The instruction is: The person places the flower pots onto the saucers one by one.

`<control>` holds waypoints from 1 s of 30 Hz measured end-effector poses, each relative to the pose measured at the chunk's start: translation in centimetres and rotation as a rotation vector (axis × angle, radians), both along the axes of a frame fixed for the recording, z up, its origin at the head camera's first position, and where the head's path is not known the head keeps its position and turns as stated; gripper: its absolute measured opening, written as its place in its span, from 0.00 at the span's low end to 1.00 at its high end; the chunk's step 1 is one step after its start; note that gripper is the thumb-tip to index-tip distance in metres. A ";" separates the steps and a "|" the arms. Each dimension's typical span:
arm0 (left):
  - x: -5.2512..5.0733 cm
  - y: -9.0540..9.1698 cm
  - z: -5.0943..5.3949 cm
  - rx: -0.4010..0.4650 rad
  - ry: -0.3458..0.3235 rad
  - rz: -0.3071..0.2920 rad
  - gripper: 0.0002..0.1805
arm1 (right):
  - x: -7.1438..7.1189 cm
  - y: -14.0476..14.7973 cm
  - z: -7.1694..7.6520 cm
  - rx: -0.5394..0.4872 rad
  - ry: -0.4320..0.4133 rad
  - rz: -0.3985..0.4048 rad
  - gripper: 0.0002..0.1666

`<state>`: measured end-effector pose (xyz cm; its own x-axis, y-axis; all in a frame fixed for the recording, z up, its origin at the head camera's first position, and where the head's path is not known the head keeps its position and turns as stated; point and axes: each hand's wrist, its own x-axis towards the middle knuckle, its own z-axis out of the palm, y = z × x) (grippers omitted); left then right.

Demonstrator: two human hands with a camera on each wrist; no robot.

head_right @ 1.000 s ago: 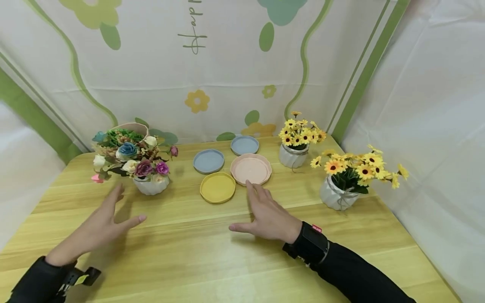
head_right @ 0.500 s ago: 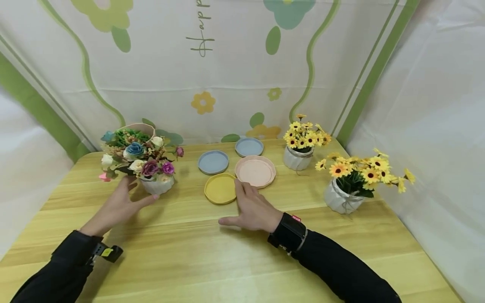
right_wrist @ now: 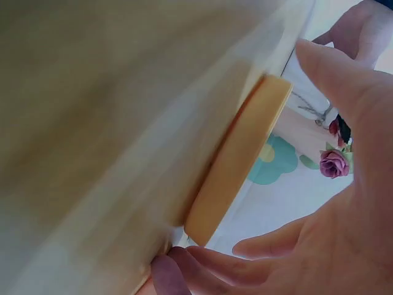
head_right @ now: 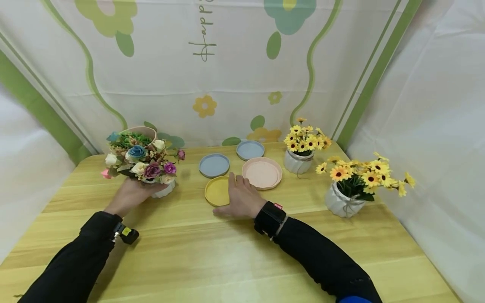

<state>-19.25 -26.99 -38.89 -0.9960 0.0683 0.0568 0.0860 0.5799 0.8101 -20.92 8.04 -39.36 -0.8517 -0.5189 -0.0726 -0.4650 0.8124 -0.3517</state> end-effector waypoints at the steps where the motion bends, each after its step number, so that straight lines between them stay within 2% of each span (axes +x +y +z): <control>1: -0.3 0.0 -0.1 -0.004 -0.010 -0.001 0.56 | -0.2 -0.2 -0.1 0.005 -0.001 -0.005 0.77; 4: -1.0 -0.1 -0.5 -0.026 -0.054 0.028 0.60 | -0.7 -0.9 -0.2 0.022 -0.003 -0.019 0.77; 8: -1.8 -0.3 -0.9 0.001 -0.060 0.047 0.61 | -1.5 -1.7 -0.2 0.054 0.006 -0.024 0.75; 13: -2.7 -0.8 -1.3 0.121 -0.059 -0.016 0.55 | -2.4 -2.3 0.1 0.098 -0.003 -0.019 0.73; 15: -3.0 -0.9 -1.4 0.120 -0.061 -0.035 0.54 | -2.6 -2.4 0.1 0.107 -0.010 -0.023 0.72; 21: -2.9 -1.0 -1.4 0.026 -0.059 -0.016 0.55 | -2.9 -2.4 0.2 0.118 -0.015 -0.009 0.72; 30: -2.8 -0.9 -1.4 0.105 -0.089 -0.025 0.54 | -2.9 -2.0 0.2 0.100 -0.041 0.043 0.74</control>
<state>-22.05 -27.87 -40.26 -0.9955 0.0918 -0.0232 0.0249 0.4903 0.8712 -23.86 6.09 -39.14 -0.8242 -0.5431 -0.1603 -0.4867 0.8242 -0.2896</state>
